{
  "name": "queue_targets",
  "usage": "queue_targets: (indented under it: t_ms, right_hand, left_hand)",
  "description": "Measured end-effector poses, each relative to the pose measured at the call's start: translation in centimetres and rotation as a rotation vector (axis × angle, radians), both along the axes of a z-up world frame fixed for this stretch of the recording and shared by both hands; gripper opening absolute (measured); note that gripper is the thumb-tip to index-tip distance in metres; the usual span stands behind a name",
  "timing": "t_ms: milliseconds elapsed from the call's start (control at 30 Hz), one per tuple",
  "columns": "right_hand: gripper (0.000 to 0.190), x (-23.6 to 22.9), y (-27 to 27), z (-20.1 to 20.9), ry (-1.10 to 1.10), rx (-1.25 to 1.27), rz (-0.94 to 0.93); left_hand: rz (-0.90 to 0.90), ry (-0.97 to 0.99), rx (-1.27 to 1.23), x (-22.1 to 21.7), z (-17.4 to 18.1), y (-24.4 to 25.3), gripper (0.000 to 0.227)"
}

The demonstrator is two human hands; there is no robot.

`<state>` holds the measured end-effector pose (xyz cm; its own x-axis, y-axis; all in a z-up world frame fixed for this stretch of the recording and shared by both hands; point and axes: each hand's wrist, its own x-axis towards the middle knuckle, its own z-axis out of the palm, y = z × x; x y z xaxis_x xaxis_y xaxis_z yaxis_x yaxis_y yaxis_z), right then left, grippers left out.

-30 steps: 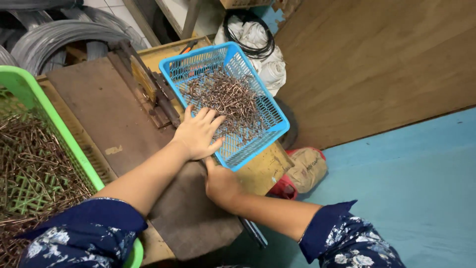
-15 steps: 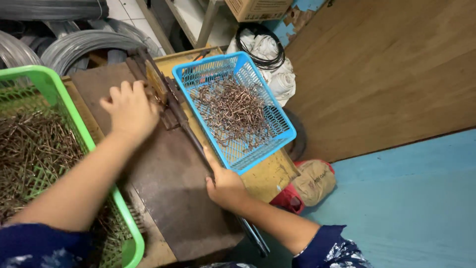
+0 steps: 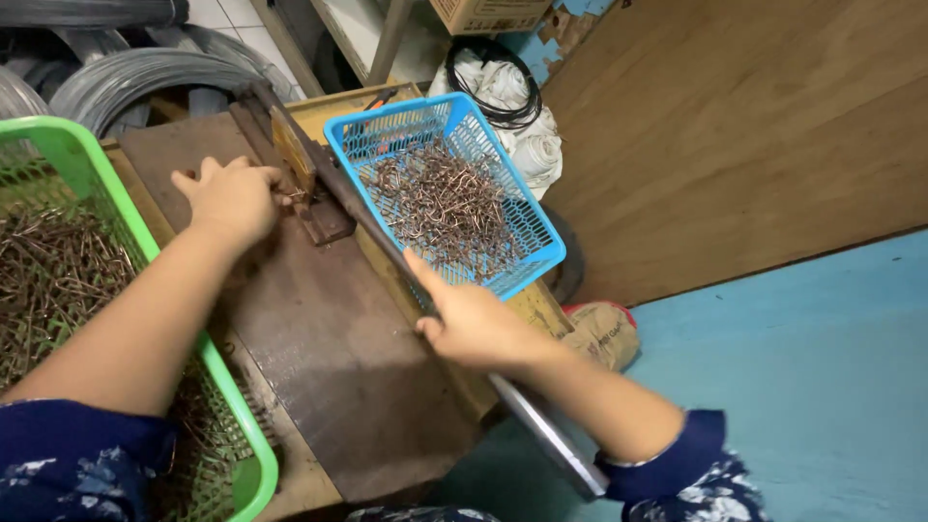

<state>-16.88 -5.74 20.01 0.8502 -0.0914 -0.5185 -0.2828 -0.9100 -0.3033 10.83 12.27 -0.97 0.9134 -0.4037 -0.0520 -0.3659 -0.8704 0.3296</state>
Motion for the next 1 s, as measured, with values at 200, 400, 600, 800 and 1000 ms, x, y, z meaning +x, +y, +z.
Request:
queue_targets:
  t_ms: [200,400,600,800,1000]
  right_hand:
    - [0.082,2.6,1.6,7.3,0.077,-0.065,0.055]
    - [0.078,3.7,2.3,10.3,0.104,-0.105,0.052]
    - [0.09,0.8,2.3,3.1,0.069,-0.05,-0.037]
    - [0.096,-1.5,2.1,-8.8,0.054,0.048,-0.143]
    - [0.092,-1.9,1.1,-11.5,-0.005,0.062,-0.143]
  left_hand:
    - [-0.318,0.477,0.026,1.6,-4.0,-1.0,0.02]
    - [-0.336,0.44,0.311,-2.2,2.2,1.1,0.013]
    - [-0.22,0.405,0.63,-4.7,13.1,4.5,0.045]
    - [-0.355,0.461,0.739,-3.7,10.5,6.6,0.043]
    - [-0.013,0.85,-0.532,-7.1,19.1,7.3,0.092]
